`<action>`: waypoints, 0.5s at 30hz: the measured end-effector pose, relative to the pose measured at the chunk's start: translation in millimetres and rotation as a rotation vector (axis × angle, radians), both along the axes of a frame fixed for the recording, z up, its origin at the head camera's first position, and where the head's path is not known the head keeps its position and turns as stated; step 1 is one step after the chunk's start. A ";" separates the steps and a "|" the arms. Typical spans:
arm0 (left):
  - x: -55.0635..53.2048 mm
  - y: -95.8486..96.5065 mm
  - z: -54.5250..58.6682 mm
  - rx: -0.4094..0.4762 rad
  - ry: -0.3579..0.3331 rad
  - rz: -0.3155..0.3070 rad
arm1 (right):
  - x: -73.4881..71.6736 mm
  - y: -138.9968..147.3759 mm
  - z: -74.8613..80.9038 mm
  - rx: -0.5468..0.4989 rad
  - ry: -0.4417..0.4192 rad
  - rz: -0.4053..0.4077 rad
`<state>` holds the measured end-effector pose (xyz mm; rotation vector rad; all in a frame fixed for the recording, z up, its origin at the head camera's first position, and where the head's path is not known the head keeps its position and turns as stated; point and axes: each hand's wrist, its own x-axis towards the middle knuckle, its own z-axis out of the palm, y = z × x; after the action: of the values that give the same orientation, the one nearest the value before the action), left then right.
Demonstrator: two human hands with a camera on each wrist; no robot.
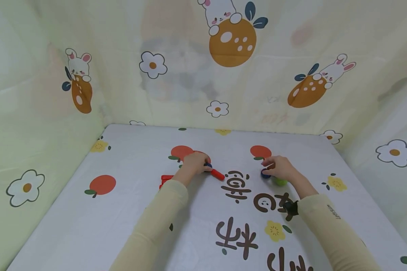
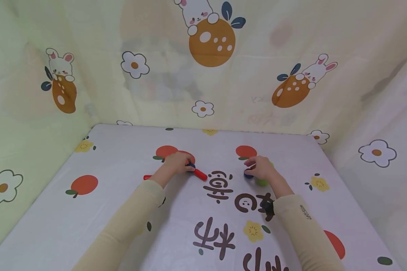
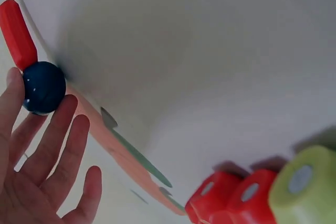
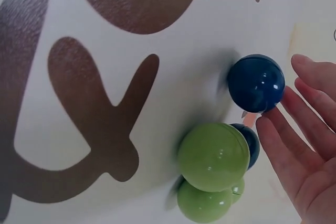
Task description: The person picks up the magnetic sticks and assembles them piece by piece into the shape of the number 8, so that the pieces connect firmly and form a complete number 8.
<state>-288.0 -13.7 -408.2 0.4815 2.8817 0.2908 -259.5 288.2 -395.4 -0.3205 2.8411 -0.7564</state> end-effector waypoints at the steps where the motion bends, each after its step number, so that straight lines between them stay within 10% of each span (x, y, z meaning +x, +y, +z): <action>1: 0.4 -1.4 0.1 0.002 0.006 -0.002 | -0.5 0.2 -0.9 0.005 -0.001 0.000; 15: 1.2 -6.2 -3.1 0.067 0.035 0.083 | -1.3 -0.8 -7.9 0.028 0.034 0.013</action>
<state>-286.9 -19.9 -411.3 0.3816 2.9385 0.3969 -260.8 287.3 -403.3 -0.3514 2.8758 -0.7146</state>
